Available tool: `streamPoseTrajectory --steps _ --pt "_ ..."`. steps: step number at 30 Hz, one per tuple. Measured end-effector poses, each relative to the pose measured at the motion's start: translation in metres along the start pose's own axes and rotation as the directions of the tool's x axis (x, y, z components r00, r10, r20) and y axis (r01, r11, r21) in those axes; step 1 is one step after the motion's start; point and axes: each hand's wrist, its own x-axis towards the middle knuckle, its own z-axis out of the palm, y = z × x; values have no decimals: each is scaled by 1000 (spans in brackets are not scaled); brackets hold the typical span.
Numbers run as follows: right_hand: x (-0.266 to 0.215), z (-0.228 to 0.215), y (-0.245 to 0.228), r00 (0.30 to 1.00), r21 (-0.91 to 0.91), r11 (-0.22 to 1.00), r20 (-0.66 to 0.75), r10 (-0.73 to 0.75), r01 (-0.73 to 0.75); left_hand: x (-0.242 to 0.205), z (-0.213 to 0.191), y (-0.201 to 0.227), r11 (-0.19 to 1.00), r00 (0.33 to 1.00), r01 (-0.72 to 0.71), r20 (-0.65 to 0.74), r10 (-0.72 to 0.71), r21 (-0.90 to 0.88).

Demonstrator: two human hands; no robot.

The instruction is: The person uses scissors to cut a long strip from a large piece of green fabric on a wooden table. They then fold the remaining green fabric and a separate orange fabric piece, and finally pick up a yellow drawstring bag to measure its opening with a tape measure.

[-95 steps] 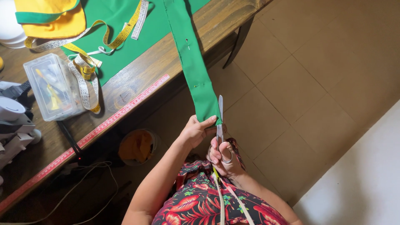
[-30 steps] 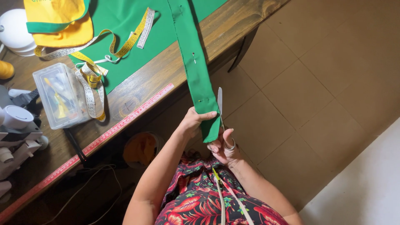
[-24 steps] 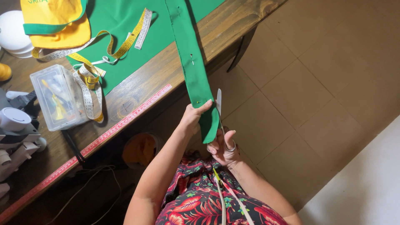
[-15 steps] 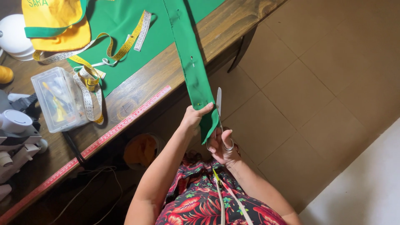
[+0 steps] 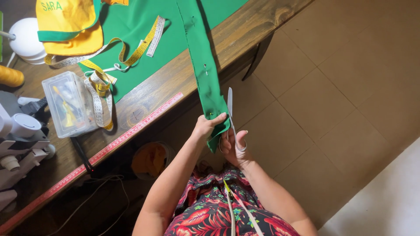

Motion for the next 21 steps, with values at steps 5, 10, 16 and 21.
streamPoseTrajectory --steps 5,10,16,21 --pt "0 4 -3 999 -27 999 30 27 -26 -30 11 24 1000 1000 -6 -18 6 -20" --pt "-3 15 -6 999 -104 995 38 2 2 -24 7 29 1000 1000 11 22 -11 -20" --pt "-3 -14 12 1000 -3 1000 13 13 -13 -15 12 40 992 996 -80 37 84 -101" --pt "5 8 -6 1000 -22 1000 2 23 -23 -9 13 40 991 993 -115 10 116 -69"
